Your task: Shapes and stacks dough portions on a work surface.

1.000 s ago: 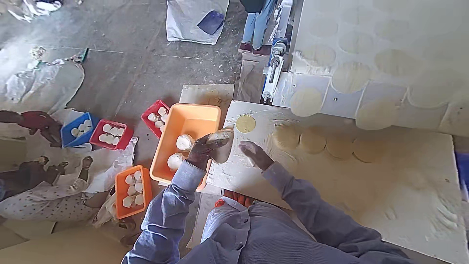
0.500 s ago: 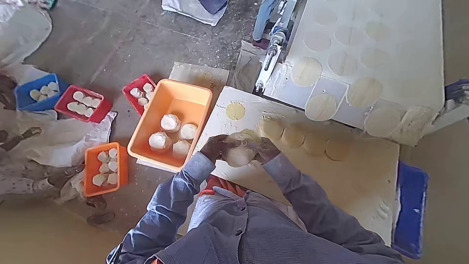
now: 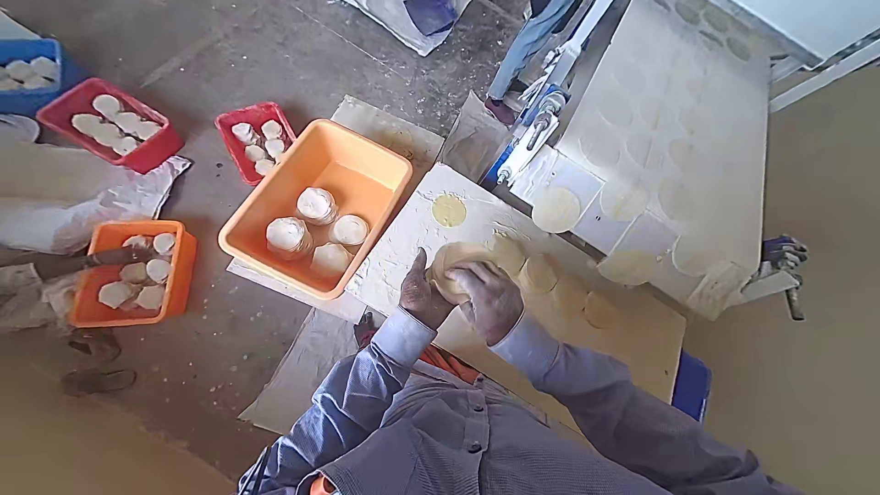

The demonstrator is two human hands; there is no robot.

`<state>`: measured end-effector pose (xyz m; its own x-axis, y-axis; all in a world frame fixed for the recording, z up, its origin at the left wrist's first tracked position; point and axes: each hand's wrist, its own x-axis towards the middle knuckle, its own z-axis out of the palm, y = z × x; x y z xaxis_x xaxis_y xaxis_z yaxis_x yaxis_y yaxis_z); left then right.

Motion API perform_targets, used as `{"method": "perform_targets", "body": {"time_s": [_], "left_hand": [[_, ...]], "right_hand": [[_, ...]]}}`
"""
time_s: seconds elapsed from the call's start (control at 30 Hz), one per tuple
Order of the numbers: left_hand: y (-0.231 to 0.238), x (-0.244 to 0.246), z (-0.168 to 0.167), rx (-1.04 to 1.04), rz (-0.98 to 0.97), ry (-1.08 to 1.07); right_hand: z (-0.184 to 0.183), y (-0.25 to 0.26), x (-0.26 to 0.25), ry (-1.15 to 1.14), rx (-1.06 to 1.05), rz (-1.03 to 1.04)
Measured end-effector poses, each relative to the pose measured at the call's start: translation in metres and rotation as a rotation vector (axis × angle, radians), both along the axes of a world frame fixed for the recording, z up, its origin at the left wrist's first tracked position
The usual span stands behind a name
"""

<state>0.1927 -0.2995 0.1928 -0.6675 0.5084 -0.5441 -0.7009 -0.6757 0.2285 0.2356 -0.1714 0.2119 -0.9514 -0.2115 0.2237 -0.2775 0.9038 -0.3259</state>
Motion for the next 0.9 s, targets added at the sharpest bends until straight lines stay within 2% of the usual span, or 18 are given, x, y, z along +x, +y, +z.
{"method": "perform_targets", "body": {"time_s": [0.07, 0.17, 0.33, 0.47, 0.6, 0.7, 0.8, 0.9], "left_hand": [[-0.007, 0.005, -0.005, 0.011, 0.118, 0.051], [-0.021, 0.014, -0.004, -0.01, 0.186, 0.09], [-0.035, 0.025, 0.005, 0.032, 0.242, 0.189], [-0.036, 0.037, 0.019, 0.065, 0.247, 0.165], [-0.032, 0.049, 0.021, 0.174, 0.241, 0.145], [-0.032, 0.061, 0.025, 0.25, 0.243, 0.162], [-0.033, 0.068, 0.027, 0.361, 0.252, 0.238], [-0.033, 0.072, 0.026, 0.484, 0.221, 0.338]], "right_hand": [[-0.016, -0.003, 0.014, 0.132, -0.015, 0.113], [-0.019, 0.001, 0.035, 0.244, -0.105, 0.179], [-0.002, 0.037, 0.067, 0.283, -0.162, 0.24], [0.019, 0.05, 0.063, 0.289, -0.202, 0.198], [0.034, 0.038, 0.04, 0.326, -0.335, 0.138], [0.043, 0.033, 0.05, 0.32, -0.354, 0.217], [0.046, 0.031, 0.062, 0.313, -0.341, 0.288], [0.053, 0.034, 0.061, 0.368, -0.344, 0.264]]}}
